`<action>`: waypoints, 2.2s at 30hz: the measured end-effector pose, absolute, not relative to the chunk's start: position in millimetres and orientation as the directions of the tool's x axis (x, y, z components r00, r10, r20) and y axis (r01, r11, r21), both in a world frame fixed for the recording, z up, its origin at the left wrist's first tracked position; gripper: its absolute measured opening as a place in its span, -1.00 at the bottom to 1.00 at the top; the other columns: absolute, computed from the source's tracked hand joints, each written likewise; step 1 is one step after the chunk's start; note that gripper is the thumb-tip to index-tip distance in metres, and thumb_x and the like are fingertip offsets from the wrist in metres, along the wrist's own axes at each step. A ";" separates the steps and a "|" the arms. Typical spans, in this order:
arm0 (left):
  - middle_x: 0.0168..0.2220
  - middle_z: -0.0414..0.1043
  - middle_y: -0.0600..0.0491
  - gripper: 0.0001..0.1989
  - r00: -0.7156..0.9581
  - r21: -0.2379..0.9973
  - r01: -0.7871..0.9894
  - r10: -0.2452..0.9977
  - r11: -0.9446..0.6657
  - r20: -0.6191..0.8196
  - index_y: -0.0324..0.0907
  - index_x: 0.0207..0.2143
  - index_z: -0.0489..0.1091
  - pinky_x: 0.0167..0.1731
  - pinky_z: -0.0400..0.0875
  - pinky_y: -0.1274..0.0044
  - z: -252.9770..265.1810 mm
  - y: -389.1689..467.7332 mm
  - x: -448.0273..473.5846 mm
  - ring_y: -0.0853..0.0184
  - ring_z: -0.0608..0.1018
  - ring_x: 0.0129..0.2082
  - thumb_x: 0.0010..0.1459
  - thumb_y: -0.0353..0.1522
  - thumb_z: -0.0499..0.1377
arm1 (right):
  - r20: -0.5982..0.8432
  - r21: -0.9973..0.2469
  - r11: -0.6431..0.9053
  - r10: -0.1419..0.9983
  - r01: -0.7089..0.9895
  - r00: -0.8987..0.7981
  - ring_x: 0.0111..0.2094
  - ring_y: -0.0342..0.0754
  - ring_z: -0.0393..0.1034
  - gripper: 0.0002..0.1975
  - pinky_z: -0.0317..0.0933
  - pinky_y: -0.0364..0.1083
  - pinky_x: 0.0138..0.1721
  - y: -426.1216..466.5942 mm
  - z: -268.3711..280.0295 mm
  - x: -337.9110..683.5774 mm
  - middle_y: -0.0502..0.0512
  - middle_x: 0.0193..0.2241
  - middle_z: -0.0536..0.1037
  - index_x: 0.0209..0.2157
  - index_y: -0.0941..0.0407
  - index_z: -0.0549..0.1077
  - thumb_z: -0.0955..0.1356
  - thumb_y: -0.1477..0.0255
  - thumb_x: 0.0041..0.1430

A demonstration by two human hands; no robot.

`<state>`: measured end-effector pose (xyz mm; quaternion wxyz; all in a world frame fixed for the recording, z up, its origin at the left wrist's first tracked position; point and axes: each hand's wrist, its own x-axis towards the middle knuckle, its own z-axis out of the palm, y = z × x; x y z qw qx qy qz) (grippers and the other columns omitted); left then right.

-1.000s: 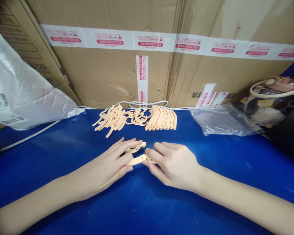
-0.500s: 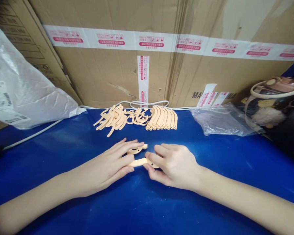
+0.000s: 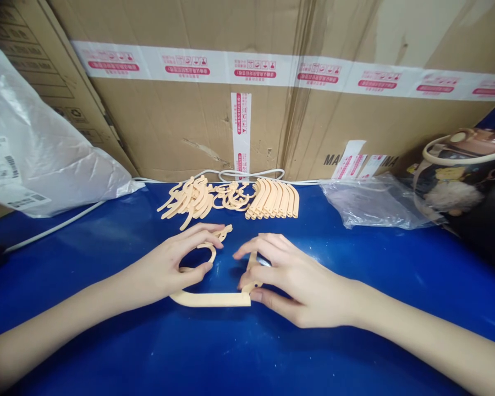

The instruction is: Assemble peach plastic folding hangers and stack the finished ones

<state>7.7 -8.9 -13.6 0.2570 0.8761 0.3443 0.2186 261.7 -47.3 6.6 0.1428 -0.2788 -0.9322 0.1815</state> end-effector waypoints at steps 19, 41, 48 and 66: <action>-0.08 0.48 0.05 -0.87 0.619 0.377 0.569 0.682 -0.731 0.388 -0.12 -0.24 0.40 -0.01 0.40 0.45 -18.0 -14.6 10.7 0.29 0.47 0.01 0.12 -0.41 0.13 | 0.144 -0.709 0.636 0.555 0.305 -0.819 0.04 -0.10 0.32 -0.65 0.17 -0.17 0.07 -67.2 -2.7 247.2 0.14 0.06 0.36 -0.06 0.14 0.39 0.37 0.61 0.08; -0.16 0.49 0.11 -0.87 0.779 0.328 0.479 0.566 -0.815 0.269 -0.09 -0.21 0.40 -0.11 0.40 0.49 -7.8 -21.9 15.0 0.27 0.45 -0.02 0.20 -0.29 0.13 | 0.234 -0.566 0.714 0.620 0.413 -0.749 -0.06 -0.09 0.26 -0.53 0.07 0.03 0.10 -54.9 -9.2 250.0 0.02 -0.20 0.48 -0.14 0.09 0.40 0.21 0.81 -0.03; -0.09 0.48 0.08 -0.73 0.857 0.317 0.359 0.445 -0.878 0.262 -0.12 -0.09 0.37 0.01 0.34 0.45 -6.8 -22.3 9.4 0.31 0.47 -0.06 0.20 -0.48 0.01 | 0.278 -0.434 0.742 0.650 0.512 -0.707 -0.24 -0.05 0.24 -0.64 0.14 -0.04 -0.18 -44.5 -13.2 253.3 0.02 -0.40 0.44 -0.19 0.08 0.41 0.15 0.75 0.20; 0.04 0.36 0.10 -0.52 0.862 0.394 0.355 0.460 -0.848 0.213 -0.06 0.04 0.28 -0.03 0.33 0.53 0.4 -23.9 8.7 0.35 0.43 -0.01 0.09 -0.60 0.00 | 0.401 -0.263 0.646 0.749 0.717 -0.527 -0.34 -0.05 0.36 -0.80 0.20 -0.02 -0.27 -50.6 -12.5 253.4 0.10 -0.31 0.51 -0.21 0.13 0.41 0.18 0.47 0.33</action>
